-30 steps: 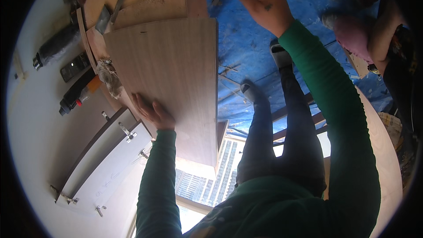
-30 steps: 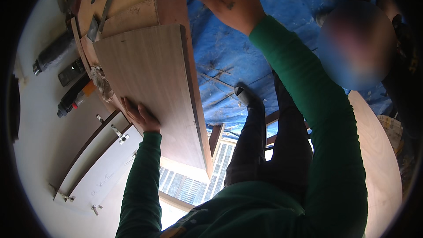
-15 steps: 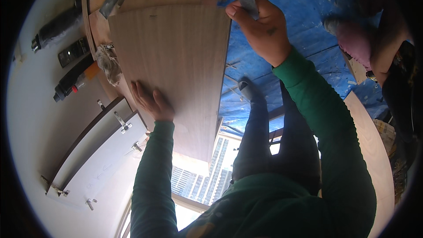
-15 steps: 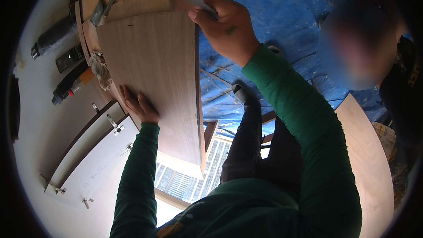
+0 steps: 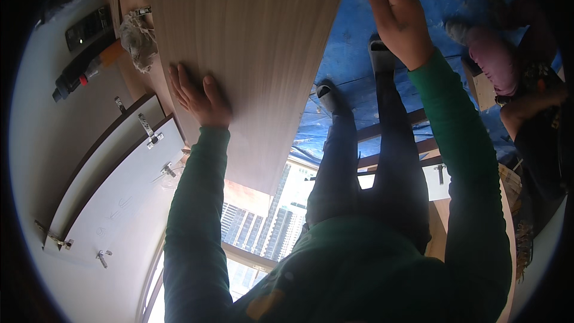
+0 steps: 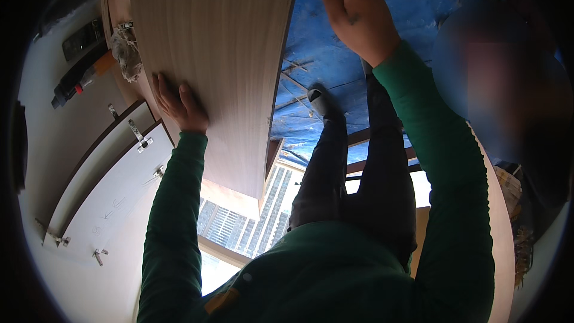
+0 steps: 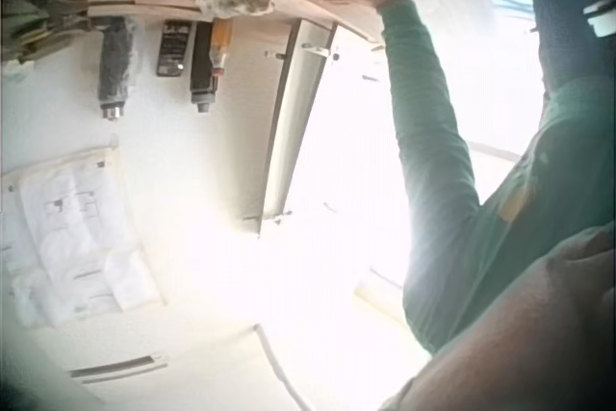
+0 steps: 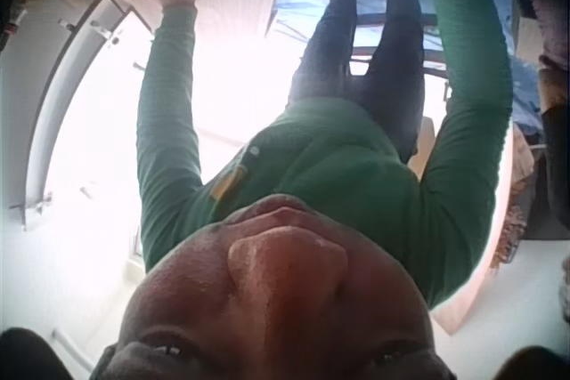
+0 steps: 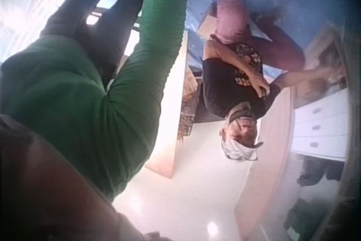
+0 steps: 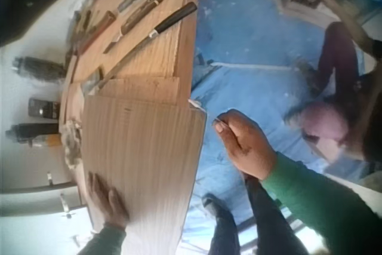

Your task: The person scrapes the edge of a wooden board with a metal scraper and then sands the same edge with a sanding block. The person repeats these actions on different sections of the board's edge.

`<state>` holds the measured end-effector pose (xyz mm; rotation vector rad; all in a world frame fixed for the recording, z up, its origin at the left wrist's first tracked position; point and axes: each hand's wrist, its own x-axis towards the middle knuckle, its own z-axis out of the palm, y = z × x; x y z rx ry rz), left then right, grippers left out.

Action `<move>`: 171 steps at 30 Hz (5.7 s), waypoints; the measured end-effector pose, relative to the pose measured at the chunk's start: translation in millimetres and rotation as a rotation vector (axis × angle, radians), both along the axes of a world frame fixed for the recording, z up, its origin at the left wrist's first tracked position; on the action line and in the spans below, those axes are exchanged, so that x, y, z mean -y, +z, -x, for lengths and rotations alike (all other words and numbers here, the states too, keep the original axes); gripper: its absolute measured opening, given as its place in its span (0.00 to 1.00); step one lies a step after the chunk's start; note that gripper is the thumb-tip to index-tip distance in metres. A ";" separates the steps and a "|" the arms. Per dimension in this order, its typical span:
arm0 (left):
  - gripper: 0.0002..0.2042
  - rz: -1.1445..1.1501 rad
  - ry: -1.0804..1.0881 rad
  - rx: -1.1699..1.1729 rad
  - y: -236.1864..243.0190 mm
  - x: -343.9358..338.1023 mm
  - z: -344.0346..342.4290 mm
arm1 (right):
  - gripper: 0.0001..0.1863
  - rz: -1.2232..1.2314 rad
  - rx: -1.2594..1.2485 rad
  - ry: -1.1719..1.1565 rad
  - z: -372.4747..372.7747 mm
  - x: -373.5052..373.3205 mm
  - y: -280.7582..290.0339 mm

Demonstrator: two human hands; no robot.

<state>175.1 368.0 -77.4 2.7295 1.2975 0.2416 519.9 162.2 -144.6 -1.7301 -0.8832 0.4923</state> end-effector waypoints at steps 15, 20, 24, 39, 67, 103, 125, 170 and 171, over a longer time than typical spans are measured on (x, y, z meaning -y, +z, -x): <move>0.36 0.004 0.065 0.035 2.2 5.7 6.4 | 0.13 0.050 -0.186 0.178 238.2 103.0 22.4; 0.37 0.041 0.016 0.109 1.8 5.8 5.1 | 0.12 0.213 -0.192 -0.127 155.1 55.1 33.5; 0.36 0.069 -0.132 0.109 1.1 5.1 8.1 | 0.10 0.224 0.141 -0.180 113.1 32.0 12.0; 0.35 0.009 -0.135 0.132 -6.8 4.3 12.7 | 0.07 0.192 -0.006 -0.069 290.7 112.3 62.0; 0.34 0.003 -0.100 0.076 -0.4 8.2 4.4 | 0.12 0.146 0.110 0.243 334.4 124.5 61.7; 0.31 -0.094 -0.085 -0.058 -1.7 6.0 4.3 | 0.19 0.317 -0.564 0.042 258.7 95.0 105.0; 0.32 -0.068 -0.099 -0.028 -0.6 7.7 1.9 | 0.15 0.565 -0.533 0.021 253.1 117.3 53.7; 0.31 -0.106 -0.102 -0.042 -2.7 5.6 3.2 | 0.06 0.466 -1.001 -0.290 293.2 175.4 -29.2; 0.31 -0.105 -0.102 -0.042 -2.7 6.0 3.2 | 0.06 0.438 -1.089 -0.280 288.9 172.1 -27.1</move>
